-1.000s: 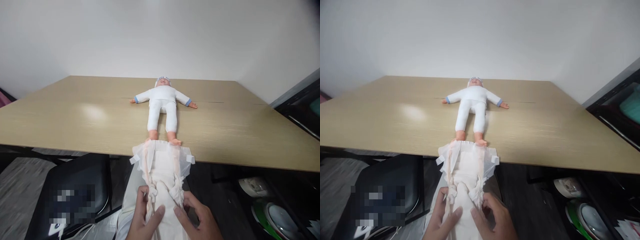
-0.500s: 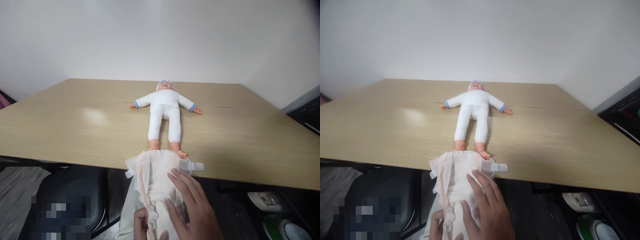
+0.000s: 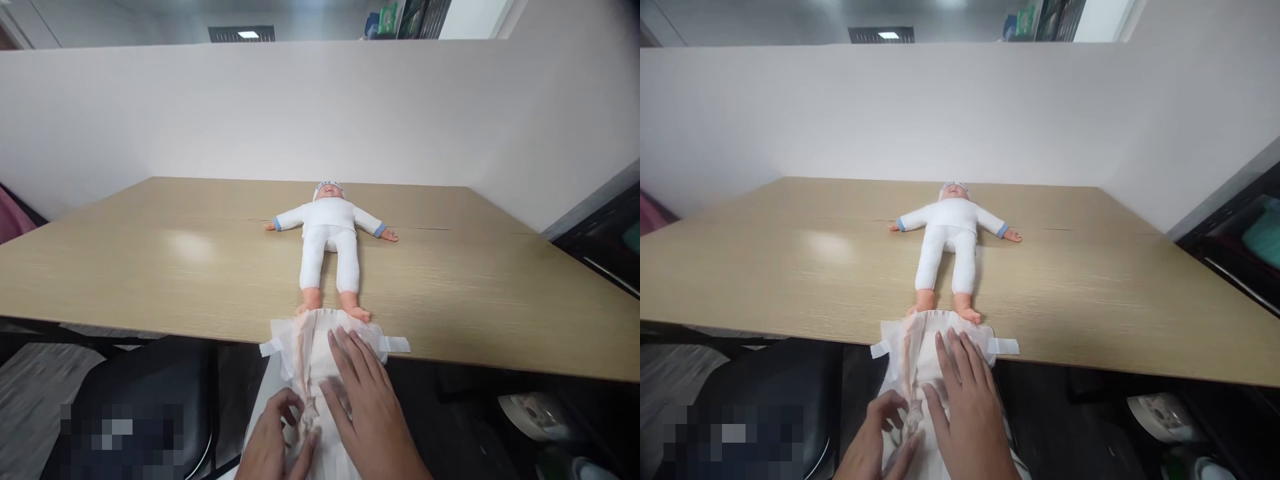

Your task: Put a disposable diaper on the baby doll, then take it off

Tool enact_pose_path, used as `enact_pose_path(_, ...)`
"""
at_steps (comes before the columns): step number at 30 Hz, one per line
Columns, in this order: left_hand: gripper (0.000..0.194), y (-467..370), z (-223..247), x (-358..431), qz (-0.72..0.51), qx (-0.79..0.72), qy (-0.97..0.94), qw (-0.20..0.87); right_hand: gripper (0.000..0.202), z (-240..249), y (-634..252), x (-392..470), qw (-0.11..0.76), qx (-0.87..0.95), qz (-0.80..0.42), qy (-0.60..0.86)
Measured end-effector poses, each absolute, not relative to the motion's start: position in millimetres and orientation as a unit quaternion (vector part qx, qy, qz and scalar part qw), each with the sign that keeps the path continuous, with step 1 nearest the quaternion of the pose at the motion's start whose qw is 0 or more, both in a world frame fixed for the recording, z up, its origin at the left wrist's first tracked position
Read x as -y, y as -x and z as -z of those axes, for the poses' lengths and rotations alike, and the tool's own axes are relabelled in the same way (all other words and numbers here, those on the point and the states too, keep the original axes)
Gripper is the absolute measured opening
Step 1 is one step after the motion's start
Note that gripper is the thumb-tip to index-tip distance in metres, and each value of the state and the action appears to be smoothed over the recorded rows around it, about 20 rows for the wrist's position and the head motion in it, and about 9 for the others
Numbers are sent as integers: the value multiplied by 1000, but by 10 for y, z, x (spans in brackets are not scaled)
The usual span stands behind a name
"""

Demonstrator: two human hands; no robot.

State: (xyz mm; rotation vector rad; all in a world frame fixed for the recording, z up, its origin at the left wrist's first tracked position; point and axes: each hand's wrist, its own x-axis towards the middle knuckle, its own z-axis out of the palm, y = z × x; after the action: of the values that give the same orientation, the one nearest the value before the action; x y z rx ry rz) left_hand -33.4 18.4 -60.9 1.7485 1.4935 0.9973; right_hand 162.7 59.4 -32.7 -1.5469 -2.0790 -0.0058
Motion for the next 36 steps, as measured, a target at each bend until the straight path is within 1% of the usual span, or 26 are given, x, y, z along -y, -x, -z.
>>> enact_pose_path(2, 31, 390, 487, -301, -383, -563, -687, 254, 69, 343, -1635, -580, 276, 768, 10, 578)
enact_pose_path(4, 27, 434, 293, -456, -418, -550, -698, 189, 68, 345, -1626, -584, 279, 765, 15, 580)
enact_pose_path(8, 23, 516, -247, -951, -490, -465, -737, 28, 61, 326, -1586, -627, 290, 754, 18, 589)
enact_pose_path(10, 23, 554, -517, -1312, -458, -420, -783, -33, 57, 307, -1566, -658, 297, 749, 16, 592)
enact_pose_path(11, 25, 566, -633, -1511, -421, -410, -808, -43, 55, 293, -1556, -673, 300, 748, 15, 592)
enact_pose_path(13, 38, 565, -800, -1910, -316, -413, -853, -44, 51, 261, -1532, -698, 309, 744, 13, 592)
enact_pose_path(16, 85, 474, -854, -2384, -137, -343, -928, -55, 45, 238, -1476, -717, 326, 735, 17, 595)
enact_pose_path(18, 108, 355, -781, -2563, -45, -283, -956, -70, 45, 271, -1425, -724, 340, 727, 19, 596)
enact_pose_path(20, 121, 217, -672, -2644, 1, -238, -967, -86, 51, 344, -1379, -733, 350, 728, 25, 589)
enact_pose_path(22, 126, 88, -575, -2676, 8, -202, -974, -102, 62, 426, -1354, -744, 348, 739, 30, 577)
enact_pose_path(24, 117, -13, -517, -2708, -10, -167, -979, -116, 71, 478, -1358, -750, 334, 754, 33, 565)
enact_pose_path(26, 101, -84, -500, -2765, -28, -124, -986, -112, 75, 476, -1381, -748, 316, 766, 31, 559)
enact_pose_path(31, 40, -203, -521, -2952, -62, -70, -995, -34, 77, 333, -1463, -751, 276, 791, 20, 545)
enact_pose_path(32, 34, -221, -532, -2979, -74, -71, -995, -15, 76, 306, -1485, -767, 271, 795, 13, 542)
enact_pose_path(33, 31, -235, -552, -3000, -87, -72, -994, 5, 75, 283, -1512, -790, 264, 799, 4, 540)
enact_pose_path(36, 33, -257, -694, -3047, -144, -67, -983, 92, 68, 237, -1611, -901, 239, 811, -15, 534)
